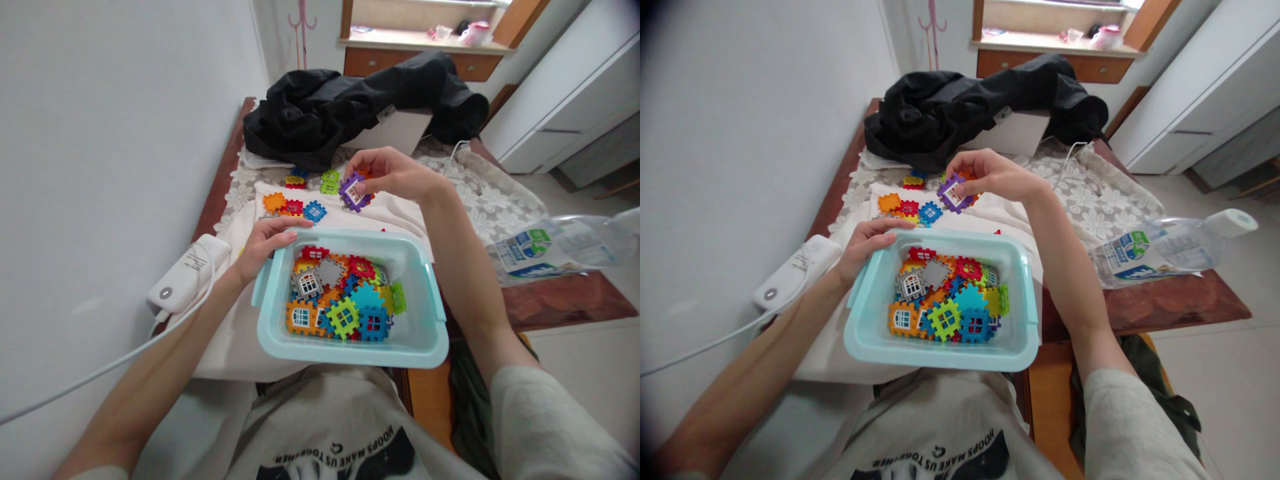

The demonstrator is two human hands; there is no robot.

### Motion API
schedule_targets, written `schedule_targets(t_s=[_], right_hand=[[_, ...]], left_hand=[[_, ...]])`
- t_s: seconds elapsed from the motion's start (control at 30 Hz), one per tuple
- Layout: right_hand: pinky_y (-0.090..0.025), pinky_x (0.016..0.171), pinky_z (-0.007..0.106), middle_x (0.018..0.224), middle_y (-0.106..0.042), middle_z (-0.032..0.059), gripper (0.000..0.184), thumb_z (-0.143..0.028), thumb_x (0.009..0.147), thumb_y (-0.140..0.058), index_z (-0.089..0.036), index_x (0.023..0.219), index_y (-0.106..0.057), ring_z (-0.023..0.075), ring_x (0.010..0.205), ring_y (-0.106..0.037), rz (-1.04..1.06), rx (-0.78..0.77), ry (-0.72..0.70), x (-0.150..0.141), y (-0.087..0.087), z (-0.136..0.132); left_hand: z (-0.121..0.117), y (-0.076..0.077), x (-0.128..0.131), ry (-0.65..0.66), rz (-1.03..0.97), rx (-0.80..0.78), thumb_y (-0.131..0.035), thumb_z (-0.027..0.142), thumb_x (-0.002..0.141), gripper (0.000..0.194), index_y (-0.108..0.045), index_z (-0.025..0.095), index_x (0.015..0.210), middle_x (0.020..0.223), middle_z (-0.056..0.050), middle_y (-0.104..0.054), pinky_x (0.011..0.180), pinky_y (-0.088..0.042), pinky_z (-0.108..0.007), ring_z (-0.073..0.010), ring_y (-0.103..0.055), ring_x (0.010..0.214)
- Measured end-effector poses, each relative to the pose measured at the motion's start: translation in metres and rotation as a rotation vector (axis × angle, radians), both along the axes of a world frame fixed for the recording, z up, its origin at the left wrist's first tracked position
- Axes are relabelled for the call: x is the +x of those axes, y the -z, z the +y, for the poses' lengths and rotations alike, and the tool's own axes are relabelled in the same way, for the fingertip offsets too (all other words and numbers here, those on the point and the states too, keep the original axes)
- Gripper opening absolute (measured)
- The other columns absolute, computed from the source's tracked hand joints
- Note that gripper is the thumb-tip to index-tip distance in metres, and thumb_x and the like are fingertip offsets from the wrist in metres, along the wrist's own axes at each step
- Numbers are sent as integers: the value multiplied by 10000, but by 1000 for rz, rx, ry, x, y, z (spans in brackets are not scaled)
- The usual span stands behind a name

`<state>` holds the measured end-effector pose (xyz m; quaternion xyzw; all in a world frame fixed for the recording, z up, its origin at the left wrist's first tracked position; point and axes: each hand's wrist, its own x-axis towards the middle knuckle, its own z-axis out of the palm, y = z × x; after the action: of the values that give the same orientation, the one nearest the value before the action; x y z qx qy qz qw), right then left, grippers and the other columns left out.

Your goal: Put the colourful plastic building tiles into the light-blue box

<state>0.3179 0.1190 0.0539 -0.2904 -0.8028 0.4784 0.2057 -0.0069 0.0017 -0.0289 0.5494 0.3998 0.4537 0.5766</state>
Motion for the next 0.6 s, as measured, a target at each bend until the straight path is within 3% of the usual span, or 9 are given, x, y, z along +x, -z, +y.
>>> schedule_targets(t_s=[0.07, 0.13, 0.23, 0.37, 0.43, 0.53, 0.6], right_hand=[[-605, 807, 302, 1149, -776, 78, 645, -656, 896, -898, -176, 1270, -685, 184, 952, -738, 83, -1, -38, 1, -18, -16], [-597, 817, 293, 1146, -784, 74, 681, -682, 896, -896, -171, 1297, -692, 179, 959, -743, 68, -39, -169, -1, -32, -32], [-598, 907, 307, 1181, -801, 69, 671, -716, 933, -842, -192, 1331, -712, 197, 1057, -747, -62, -60, -322, -6, -38, -39], [-588, 902, 339, 1181, -809, 82, 475, -617, 1035, -722, -203, 1267, -741, 221, 1048, -729, -252, 128, -154, -13, -9, -14], [-589, 902, 366, 1233, -816, 110, 391, -494, 1011, -740, -193, 1260, -764, 255, 1075, -741, -475, 195, -91, -17, 11, 0], [-598, 854, 372, 1283, -832, 108, 405, -296, 927, -749, -205, 1319, -781, 280, 1084, -775, -816, 112, -161, -24, 30, 6], [-592, 762, 355, 1275, -847, 92, 459, -255, 874, -754, -227, 1331, -782, 278, 1026, -792, -909, 58, -199, -29, 36, 1]], left_hand=[[-1, 0, 0, 2, 0, 1, -915, 419, 854, 365, -925, 227, 1164, 1011, -84, -877, 645, -576, -261, -188, -747, 756], [-1, 0, 1, 4, 1, 2, -914, 417, 857, 356, -926, 233, 1161, 1005, -81, -876, 651, -579, -261, -191, -753, 771], [-2, -1, 2, -5, 6, -1, -908, 425, 857, 365, -924, 229, 1164, 999, -83, -874, 634, -569, -266, -195, -752, 755], [-2, -3, 3, 4, -13, 4, -915, 424, 839, 369, -926, 221, 1147, 956, -80, -867, 603, -538, -258, -181, -726, 712], [-2, -5, 3, 19, -22, 8, -922, 423, 833, 354, -931, 228, 1129, 947, -73, -865, 602, -523, -245, -169, -716, 713], [-1, -5, 3, 14, 3, 17, -923, 429, 832, 351, -934, 235, 1125, 947, -66, -865, 593, -505, -239, -157, -695, 698], [-1, -5, 3, -8, 23, 25, -919, 427, 831, 354, -933, 230, 1125, 988, -76, -870, 636, -543, -258, -182, -725, 758]])
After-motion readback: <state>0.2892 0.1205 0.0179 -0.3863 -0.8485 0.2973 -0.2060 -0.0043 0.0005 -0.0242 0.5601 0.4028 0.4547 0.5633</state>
